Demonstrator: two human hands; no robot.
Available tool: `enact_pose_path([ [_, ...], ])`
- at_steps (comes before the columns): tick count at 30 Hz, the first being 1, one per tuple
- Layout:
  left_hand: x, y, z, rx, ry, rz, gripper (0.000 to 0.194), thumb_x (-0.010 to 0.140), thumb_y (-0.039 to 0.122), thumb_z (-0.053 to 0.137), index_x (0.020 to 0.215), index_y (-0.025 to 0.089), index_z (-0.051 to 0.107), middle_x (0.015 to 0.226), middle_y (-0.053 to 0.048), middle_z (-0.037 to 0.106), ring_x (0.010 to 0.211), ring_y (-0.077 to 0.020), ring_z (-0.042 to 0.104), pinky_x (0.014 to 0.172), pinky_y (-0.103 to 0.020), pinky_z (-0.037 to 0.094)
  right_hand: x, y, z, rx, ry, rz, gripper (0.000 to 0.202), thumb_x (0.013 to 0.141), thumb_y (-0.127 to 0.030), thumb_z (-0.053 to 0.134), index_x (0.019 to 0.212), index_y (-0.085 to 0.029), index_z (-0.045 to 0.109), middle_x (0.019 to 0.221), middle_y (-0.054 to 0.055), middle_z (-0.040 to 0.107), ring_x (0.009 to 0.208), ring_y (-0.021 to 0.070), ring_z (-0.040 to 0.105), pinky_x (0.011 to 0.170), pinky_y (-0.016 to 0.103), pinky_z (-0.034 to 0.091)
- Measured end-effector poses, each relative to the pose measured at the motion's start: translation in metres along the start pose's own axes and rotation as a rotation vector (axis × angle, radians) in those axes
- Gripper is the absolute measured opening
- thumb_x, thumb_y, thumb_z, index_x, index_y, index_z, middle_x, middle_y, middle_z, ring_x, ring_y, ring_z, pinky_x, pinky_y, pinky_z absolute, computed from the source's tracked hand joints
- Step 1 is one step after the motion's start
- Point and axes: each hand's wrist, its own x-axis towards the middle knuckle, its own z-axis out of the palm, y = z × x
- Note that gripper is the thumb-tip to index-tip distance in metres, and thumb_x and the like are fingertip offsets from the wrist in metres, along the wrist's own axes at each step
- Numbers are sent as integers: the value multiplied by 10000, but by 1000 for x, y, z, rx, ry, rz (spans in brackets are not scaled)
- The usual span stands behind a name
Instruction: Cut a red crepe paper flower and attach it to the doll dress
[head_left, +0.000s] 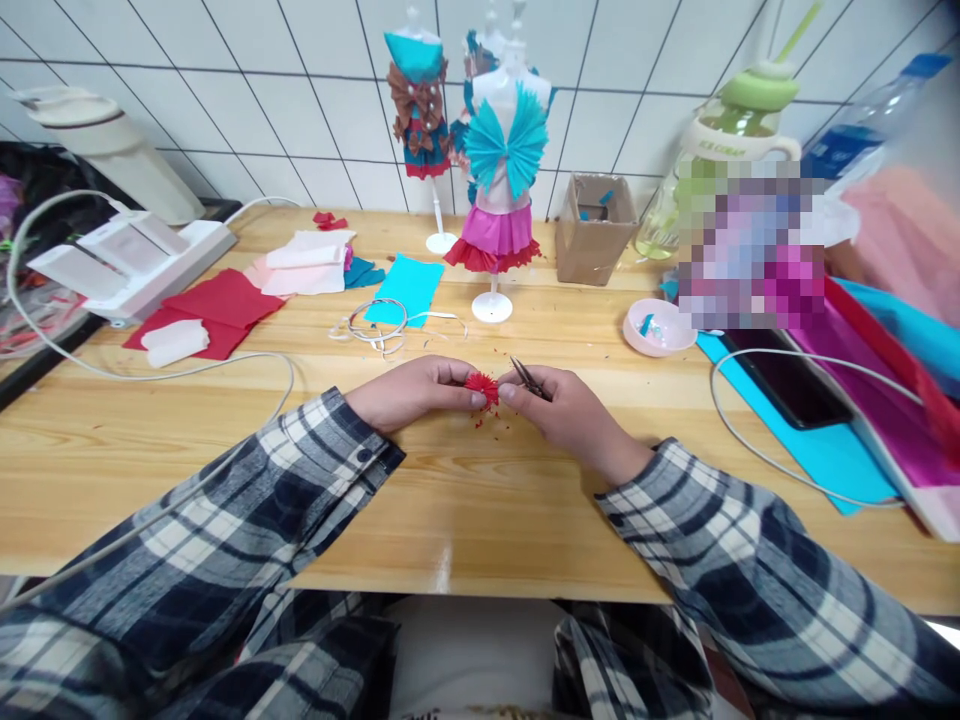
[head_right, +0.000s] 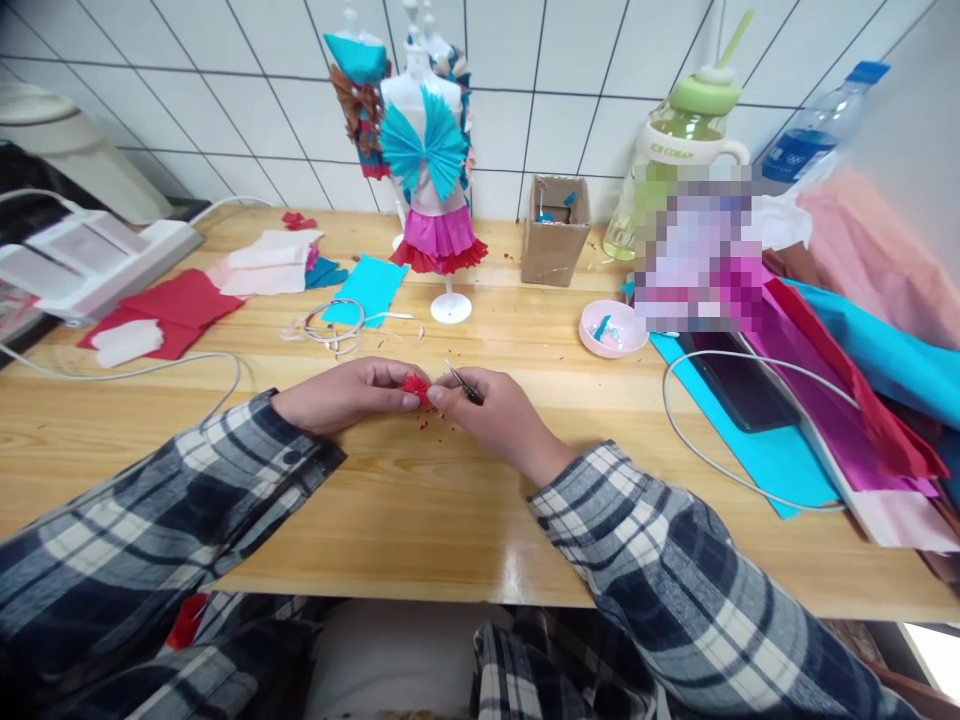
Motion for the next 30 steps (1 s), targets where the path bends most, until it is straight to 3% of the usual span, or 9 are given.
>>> enact_pose_path([
  [8,-1,5,1,137,-93,29,134,756,255,651,822,141,676,839,-26,651,829,-157,578,826,-284,430,0,-3,-2,-82,-16,13,209,764,-353,613,827,-160,661,557,-59,432,531,80,365,509,219,281],
  [11,-2,6,2,88,-114,48,167,757,259,655,873,140,668,860,-39,650,846,-169,579,833,-298,434,0,-3,-2,-50,16,37,178,749,-334,620,786,-160,634,556,-60,450,517,78,382,500,219,293],
  [16,-2,5,8,31,-36,53,271,778,343,659,966,147,649,941,-56,663,867,-179,595,834,-322,452,1,-1,-1,-20,130,34,179,757,-347,606,772,-169,607,551,-58,460,506,85,405,501,227,317],
  [20,0,1,9,26,48,21,262,771,369,669,916,150,668,917,-39,677,839,-161,601,821,-307,456,1,-1,2,-34,133,45,191,760,-356,603,789,-168,615,553,-56,462,501,87,395,492,228,312],
  [27,0,1,6,-57,-15,-15,188,765,265,669,886,122,685,892,-68,687,846,-172,612,851,-320,456,1,-5,-2,-154,163,-8,182,773,-327,591,804,-156,644,617,-27,511,563,98,417,546,238,334],
  [30,-1,1,5,-52,-6,-12,195,767,269,661,899,129,687,932,-72,691,859,-179,618,855,-325,460,0,-5,-2,-110,119,-5,248,795,-381,573,847,-153,658,637,-19,527,573,101,429,559,240,345],
])
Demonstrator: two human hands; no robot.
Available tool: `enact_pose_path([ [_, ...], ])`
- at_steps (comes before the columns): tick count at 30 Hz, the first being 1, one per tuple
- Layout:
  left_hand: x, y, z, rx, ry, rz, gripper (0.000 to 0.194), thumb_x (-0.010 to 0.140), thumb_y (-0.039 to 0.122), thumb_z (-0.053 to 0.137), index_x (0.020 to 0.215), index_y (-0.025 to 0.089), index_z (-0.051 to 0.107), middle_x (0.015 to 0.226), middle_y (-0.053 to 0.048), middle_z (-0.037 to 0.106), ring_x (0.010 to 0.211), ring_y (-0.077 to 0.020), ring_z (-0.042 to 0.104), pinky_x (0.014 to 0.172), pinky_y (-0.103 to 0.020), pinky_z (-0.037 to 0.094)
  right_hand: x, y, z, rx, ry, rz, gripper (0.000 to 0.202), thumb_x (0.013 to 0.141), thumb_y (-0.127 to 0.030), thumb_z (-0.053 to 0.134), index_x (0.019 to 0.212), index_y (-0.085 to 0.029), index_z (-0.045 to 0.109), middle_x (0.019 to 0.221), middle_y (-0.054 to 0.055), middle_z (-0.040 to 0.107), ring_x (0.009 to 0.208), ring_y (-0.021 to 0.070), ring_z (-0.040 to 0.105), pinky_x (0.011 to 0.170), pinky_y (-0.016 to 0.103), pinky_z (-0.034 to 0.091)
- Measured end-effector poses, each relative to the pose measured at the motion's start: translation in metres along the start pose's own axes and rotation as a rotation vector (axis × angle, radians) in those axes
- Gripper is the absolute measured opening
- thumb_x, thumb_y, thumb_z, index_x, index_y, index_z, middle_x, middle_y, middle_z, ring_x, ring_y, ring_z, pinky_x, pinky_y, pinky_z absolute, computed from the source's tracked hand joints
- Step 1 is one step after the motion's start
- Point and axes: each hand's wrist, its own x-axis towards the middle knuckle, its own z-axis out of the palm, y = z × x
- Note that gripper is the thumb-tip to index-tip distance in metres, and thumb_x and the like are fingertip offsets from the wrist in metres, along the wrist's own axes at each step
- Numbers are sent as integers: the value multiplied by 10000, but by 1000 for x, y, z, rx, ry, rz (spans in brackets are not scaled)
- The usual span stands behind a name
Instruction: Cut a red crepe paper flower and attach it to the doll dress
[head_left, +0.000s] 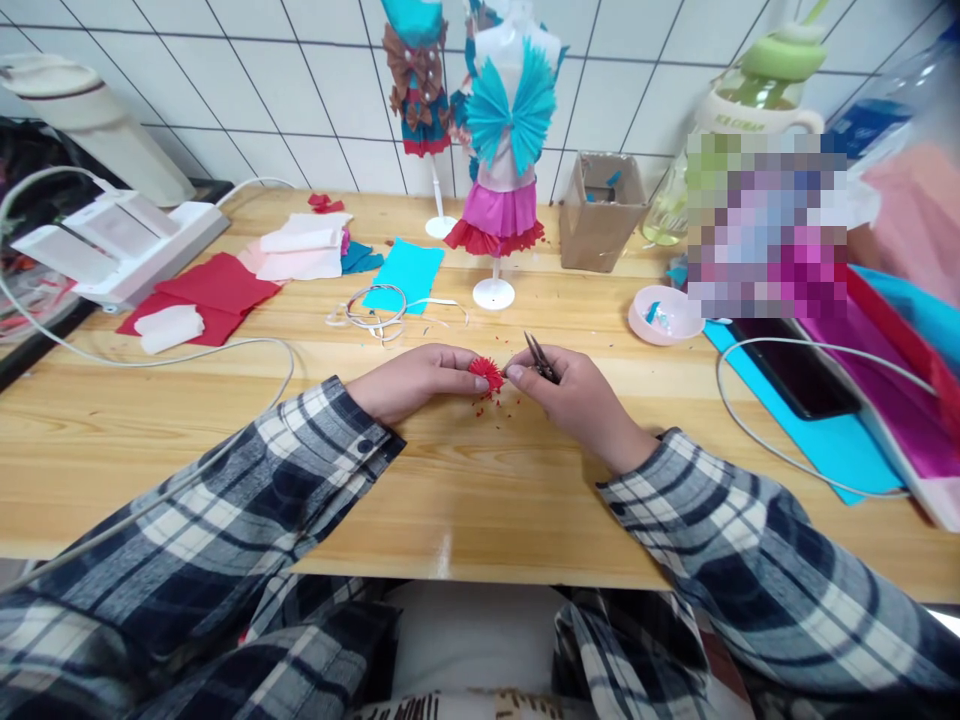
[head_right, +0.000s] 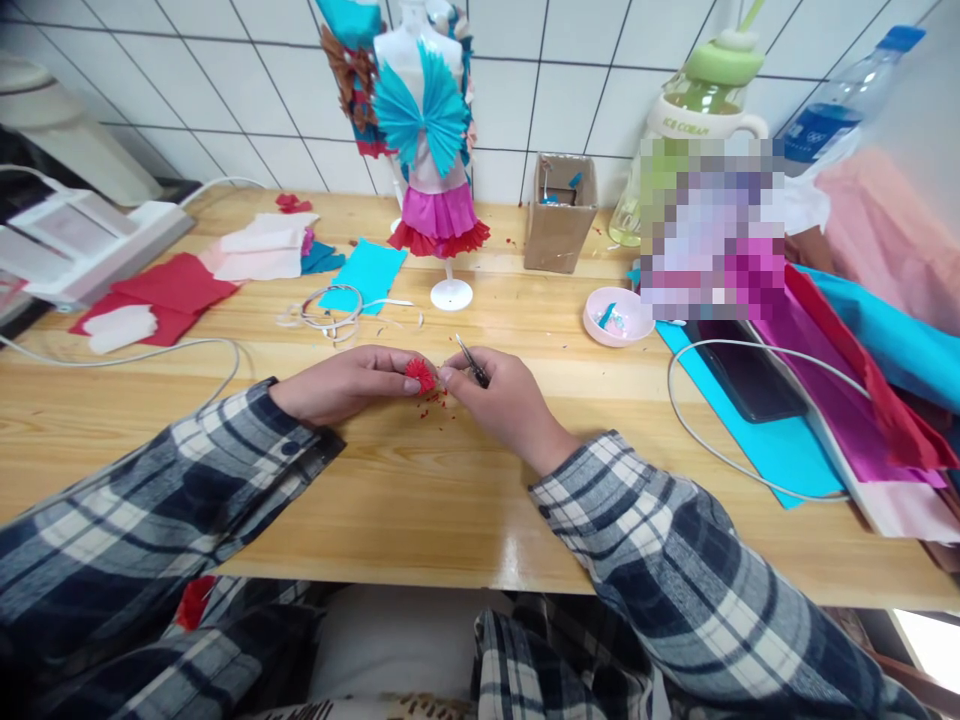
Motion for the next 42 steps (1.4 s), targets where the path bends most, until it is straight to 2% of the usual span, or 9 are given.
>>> enact_pose_path([
  [3,0,0,1,23,12,-2,200,767,290,656,899,144,685,928,-57,690,854,-177,618,844,-321,464,-1,0,2,1,-65,27,302,780,-423,592,896,-158,676,609,-30,495,552,99,410,538,238,325],
  [8,1,3,1,158,-19,22,180,777,292,627,855,141,687,871,-40,678,851,-169,601,854,-304,447,0,2,2,-62,-66,4,257,771,-397,605,857,-165,676,548,-53,414,521,94,367,502,232,281],
  [19,0,3,1,215,-21,-3,190,761,326,635,820,149,668,866,-27,656,831,-167,591,815,-298,454,-2,-1,3,-256,73,-171,172,806,-322,577,827,-177,669,561,-37,479,535,97,399,552,239,315],
  [22,0,2,2,182,11,-3,209,766,329,634,865,147,665,885,-33,665,831,-166,600,827,-310,454,-1,-1,2,-216,60,-106,226,799,-368,582,851,-174,685,570,-31,489,540,99,410,541,238,317],
  [25,0,1,2,159,13,8,238,776,339,630,910,145,663,913,-41,672,852,-171,606,842,-316,454,0,1,2,-53,-47,18,292,762,-427,611,866,-166,690,552,-42,458,518,93,398,504,229,300],
  [28,1,1,1,188,4,12,257,772,356,634,913,143,665,909,-44,669,859,-177,602,835,-312,456,1,6,4,86,-94,89,305,710,-421,658,862,-157,669,533,-62,425,480,77,365,475,219,283],
  [32,2,1,0,251,-1,37,254,775,370,630,900,152,668,872,-29,659,831,-165,590,824,-295,450,3,8,4,176,-128,137,280,703,-392,656,846,-152,636,562,-60,475,462,66,371,477,221,309],
  [38,1,6,1,425,-26,67,230,787,364,598,847,153,665,871,-25,651,864,-175,576,844,-290,433,2,-1,-2,-134,-106,10,168,733,-305,594,802,-163,648,527,-66,419,497,77,348,488,226,261],
  [42,1,8,2,459,-23,66,248,794,383,576,849,158,664,879,-23,653,875,-185,575,846,-292,434,1,-5,-3,-221,-92,-26,133,731,-269,576,781,-167,645,517,-67,414,487,76,328,497,233,255],
])
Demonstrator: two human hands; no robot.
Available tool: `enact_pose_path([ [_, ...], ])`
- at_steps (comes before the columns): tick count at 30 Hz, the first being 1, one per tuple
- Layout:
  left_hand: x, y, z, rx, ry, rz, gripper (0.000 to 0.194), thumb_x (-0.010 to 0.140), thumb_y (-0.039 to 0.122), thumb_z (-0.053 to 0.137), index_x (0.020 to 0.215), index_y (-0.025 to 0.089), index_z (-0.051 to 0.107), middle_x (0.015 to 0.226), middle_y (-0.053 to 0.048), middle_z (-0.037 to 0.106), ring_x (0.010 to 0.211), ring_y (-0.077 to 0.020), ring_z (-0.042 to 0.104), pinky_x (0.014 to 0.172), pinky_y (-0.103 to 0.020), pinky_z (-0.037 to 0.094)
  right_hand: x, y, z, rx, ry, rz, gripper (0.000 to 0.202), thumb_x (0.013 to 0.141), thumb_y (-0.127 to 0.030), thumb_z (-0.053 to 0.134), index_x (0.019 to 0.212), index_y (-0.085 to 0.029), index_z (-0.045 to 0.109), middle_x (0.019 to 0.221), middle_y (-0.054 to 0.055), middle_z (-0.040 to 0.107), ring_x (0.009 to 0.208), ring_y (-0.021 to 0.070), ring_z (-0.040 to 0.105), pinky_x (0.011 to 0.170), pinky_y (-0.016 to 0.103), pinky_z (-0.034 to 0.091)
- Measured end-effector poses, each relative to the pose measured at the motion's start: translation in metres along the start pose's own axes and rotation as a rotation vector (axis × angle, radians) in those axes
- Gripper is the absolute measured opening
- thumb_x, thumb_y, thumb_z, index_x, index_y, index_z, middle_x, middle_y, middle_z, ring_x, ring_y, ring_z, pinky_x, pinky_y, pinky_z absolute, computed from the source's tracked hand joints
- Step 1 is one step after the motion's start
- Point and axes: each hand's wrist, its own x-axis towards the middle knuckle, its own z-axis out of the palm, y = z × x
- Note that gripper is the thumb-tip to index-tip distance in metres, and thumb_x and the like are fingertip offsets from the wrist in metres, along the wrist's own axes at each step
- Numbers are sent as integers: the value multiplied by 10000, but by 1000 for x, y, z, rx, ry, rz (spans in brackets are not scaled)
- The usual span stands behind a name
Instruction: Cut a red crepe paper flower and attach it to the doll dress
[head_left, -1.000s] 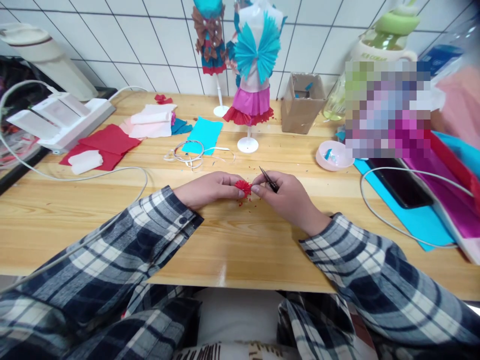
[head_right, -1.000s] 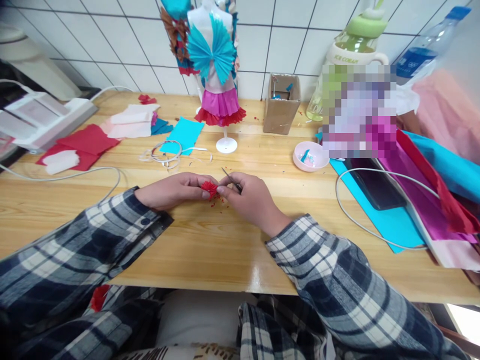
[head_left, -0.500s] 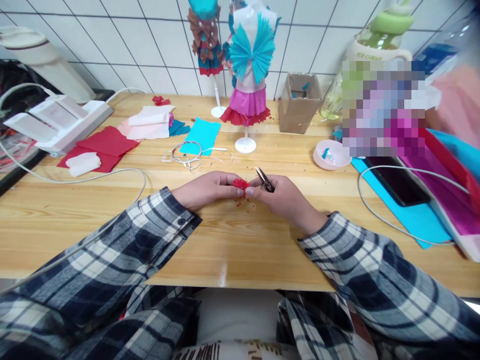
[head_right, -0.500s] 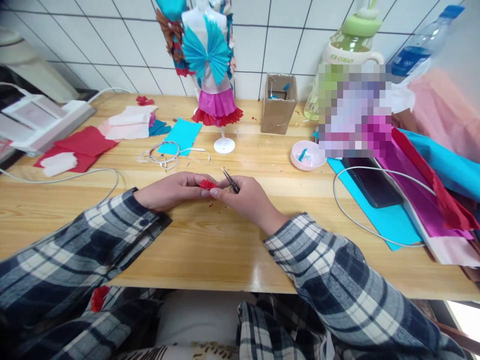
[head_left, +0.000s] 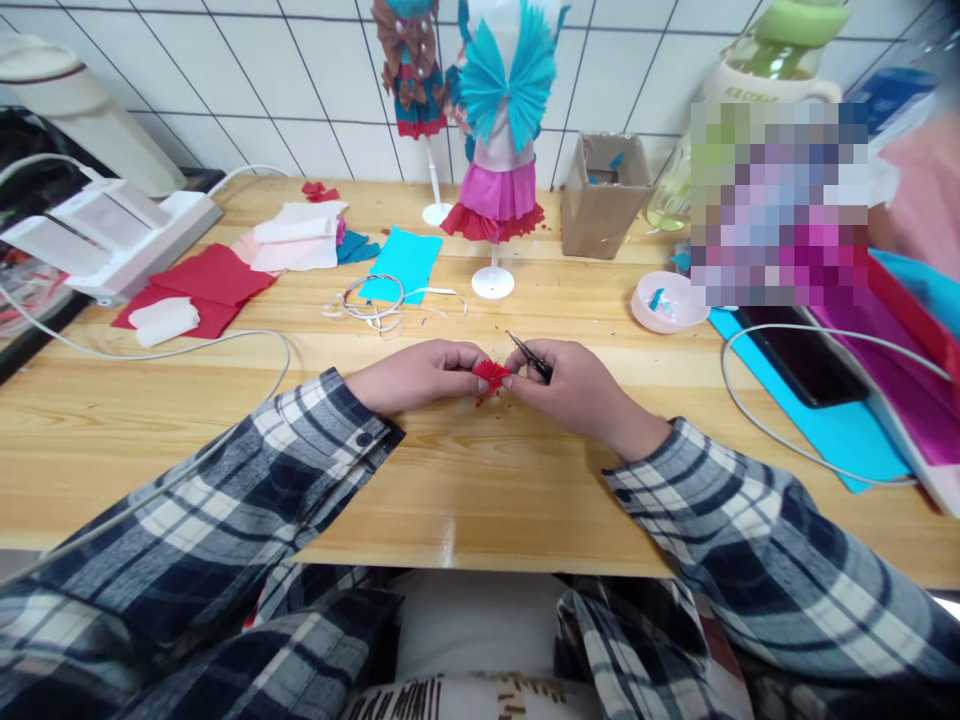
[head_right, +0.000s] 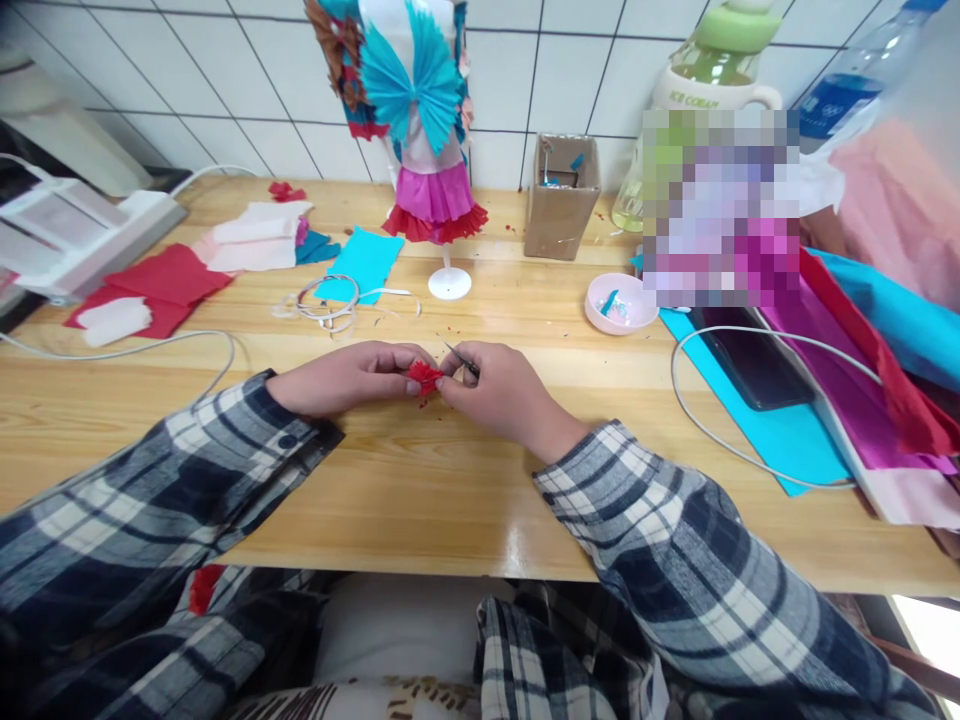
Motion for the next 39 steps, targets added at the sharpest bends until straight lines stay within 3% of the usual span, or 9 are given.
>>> enact_pose_path([
  [5,1,-2,1,5,16,18,231,788,370,590,839,156,663,881,-23,651,877,-183,579,856,-293,427,0,0,-1,18,-3,11,135,729,-278,581,772,-168,648,525,-59,441,499,81,360,503,234,271],
  [10,2,-6,3,-110,63,1,249,790,375,601,878,147,651,867,-25,656,828,-169,586,811,-294,445,1,4,3,295,-72,135,280,741,-433,605,780,-159,647,525,-54,439,464,72,362,475,226,290],
  [14,1,-5,3,-103,75,-17,251,782,379,615,854,142,650,850,-28,656,816,-170,588,799,-298,449,2,7,8,426,-64,188,268,684,-391,677,806,-155,647,534,-60,449,454,60,352,472,217,311],
  [23,2,-2,0,7,28,24,248,790,378,604,829,137,650,852,-37,662,839,-181,595,818,-305,444,3,9,4,407,-145,150,237,725,-373,622,789,-145,626,535,-63,441,468,64,361,499,227,308],
  [28,1,-2,0,-55,12,52,283,779,355,622,974,149,626,932,-44,671,875,-183,601,831,-313,454,4,11,1,389,-148,161,261,724,-387,618,800,-137,620,541,-72,412,475,62,341,505,227,292],
  [33,2,-5,3,85,77,64,267,790,408,608,836,149,653,829,-29,667,838,-183,604,822,-309,448,3,9,2,298,-156,120,257,736,-397,599,773,-143,604,560,-67,413,486,62,339,501,222,266],
  [39,3,-8,5,-37,119,27,271,791,402,614,853,142,662,837,-39,679,830,-183,616,805,-309,455,3,9,3,240,-140,95,282,739,-429,604,793,-152,603,593,-53,452,522,71,365,502,213,275],
])
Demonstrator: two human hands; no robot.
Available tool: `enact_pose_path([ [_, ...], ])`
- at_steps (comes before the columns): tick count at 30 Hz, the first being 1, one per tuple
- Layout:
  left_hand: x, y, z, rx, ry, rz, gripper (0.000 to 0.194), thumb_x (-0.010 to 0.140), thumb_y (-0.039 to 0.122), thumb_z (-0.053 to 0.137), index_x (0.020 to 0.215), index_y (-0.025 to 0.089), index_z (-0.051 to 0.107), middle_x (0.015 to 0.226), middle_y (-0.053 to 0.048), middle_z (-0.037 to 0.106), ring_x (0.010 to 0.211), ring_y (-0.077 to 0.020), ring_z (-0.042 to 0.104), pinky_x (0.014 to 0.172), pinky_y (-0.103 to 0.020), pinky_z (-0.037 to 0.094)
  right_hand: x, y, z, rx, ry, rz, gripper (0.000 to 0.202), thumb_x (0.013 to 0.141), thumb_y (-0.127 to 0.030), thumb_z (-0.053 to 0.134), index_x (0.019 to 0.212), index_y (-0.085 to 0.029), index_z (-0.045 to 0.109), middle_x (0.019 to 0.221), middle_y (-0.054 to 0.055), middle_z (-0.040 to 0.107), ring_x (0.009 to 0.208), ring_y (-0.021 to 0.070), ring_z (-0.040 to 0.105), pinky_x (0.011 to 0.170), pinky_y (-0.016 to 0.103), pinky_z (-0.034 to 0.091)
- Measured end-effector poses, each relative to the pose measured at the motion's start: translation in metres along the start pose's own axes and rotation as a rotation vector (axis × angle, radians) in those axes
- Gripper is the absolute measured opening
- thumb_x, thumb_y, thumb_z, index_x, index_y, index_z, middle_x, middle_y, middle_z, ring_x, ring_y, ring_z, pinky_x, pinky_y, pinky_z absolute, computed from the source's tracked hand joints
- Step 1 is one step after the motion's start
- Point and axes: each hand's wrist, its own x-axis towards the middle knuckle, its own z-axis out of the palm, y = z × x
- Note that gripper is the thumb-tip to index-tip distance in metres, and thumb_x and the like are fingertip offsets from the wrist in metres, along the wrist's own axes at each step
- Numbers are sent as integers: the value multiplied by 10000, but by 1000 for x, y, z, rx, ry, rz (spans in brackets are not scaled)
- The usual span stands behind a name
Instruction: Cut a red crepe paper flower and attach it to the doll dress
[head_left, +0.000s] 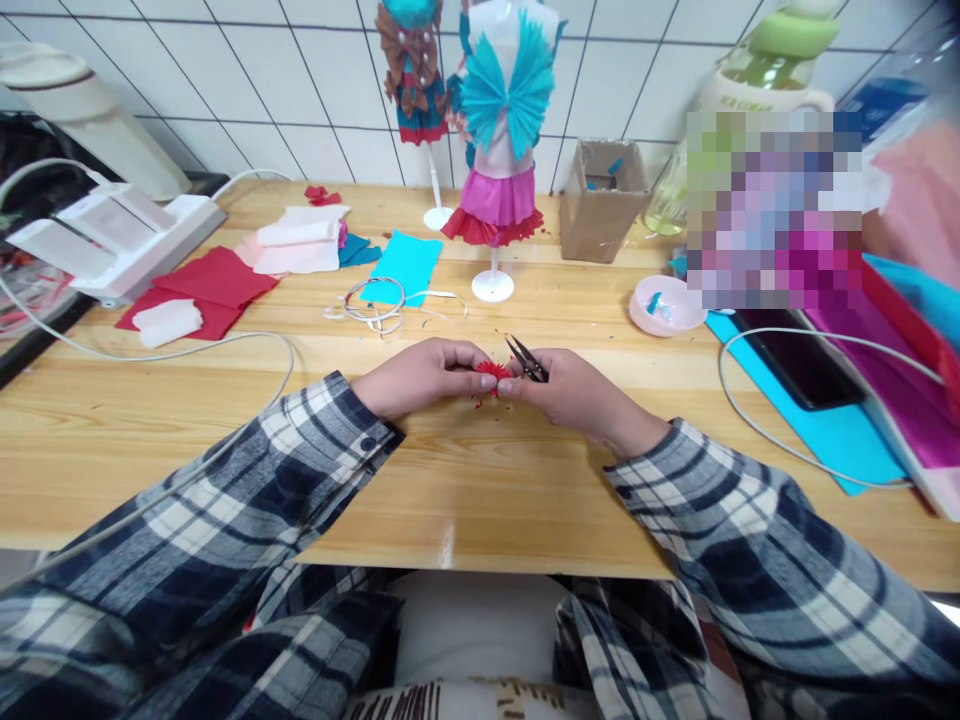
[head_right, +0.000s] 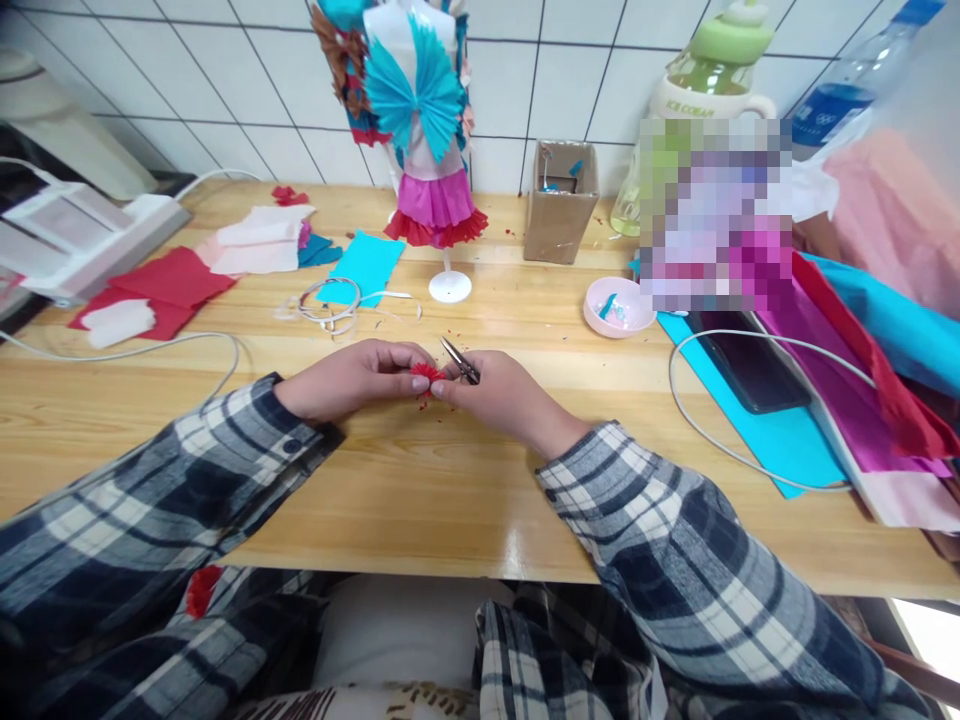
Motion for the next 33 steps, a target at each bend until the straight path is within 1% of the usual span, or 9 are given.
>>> enact_pose_path([
  [5,0,0,1,-8,57,-11,280,774,405,637,860,140,671,847,-42,689,837,-192,619,827,-328,453,2,2,0,-39,31,17,283,741,-431,608,813,-157,610,592,-44,482,540,86,393,494,212,283],
  [9,0,-2,1,-103,69,-44,289,767,406,651,885,143,674,874,-43,693,832,-184,621,812,-318,459,1,1,-1,-28,67,17,309,753,-472,609,781,-164,602,560,-58,435,484,69,356,477,207,292],
  [12,0,-4,2,-200,94,-84,302,767,420,654,891,145,667,900,-45,691,815,-176,624,767,-303,469,-2,-3,-1,91,61,64,444,853,-563,433,755,-160,591,516,-58,366,426,67,326,428,204,295],
  [14,-1,-5,2,-225,109,-96,301,766,427,656,874,147,665,886,-39,688,785,-167,621,738,-295,473,-4,-6,1,169,40,143,525,911,-562,281,750,-160,578,500,-56,338,390,71,316,383,202,297],
  [18,0,-8,2,-278,141,-90,306,757,430,667,863,143,672,871,-43,693,775,-173,623,731,-303,483,-7,-9,6,167,-17,246,451,950,-483,241,759,-179,515,486,-52,396,343,80,382,342,197,336],
  [21,0,-10,2,-404,143,-90,296,754,411,682,882,145,674,879,-49,701,784,-174,629,747,-312,490,-10,-8,11,166,-76,239,437,959,-481,214,759,-187,470,468,-48,439,330,88,428,344,193,347],
  [24,1,-11,3,-513,148,-83,267,756,383,693,877,146,678,869,-45,703,776,-155,627,765,-306,488,-11,-6,14,157,-106,212,456,950,-526,217,760,-188,459,467,-51,442,331,80,422,348,183,337],
  [28,2,-12,4,-515,157,-78,261,755,374,699,878,145,688,867,-49,702,776,-151,625,763,-302,487,-11,-2,19,113,-78,154,488,931,-581,233,756,-188,464,468,-53,433,353,70,399,363,176,335],
  [33,3,-11,5,-506,167,-85,268,753,377,701,901,153,690,877,-54,700,782,-153,623,756,-302,487,-8,-1,21,117,-55,118,491,934,-577,234,738,-188,460,466,-58,411,370,68,379,372,177,328],
])
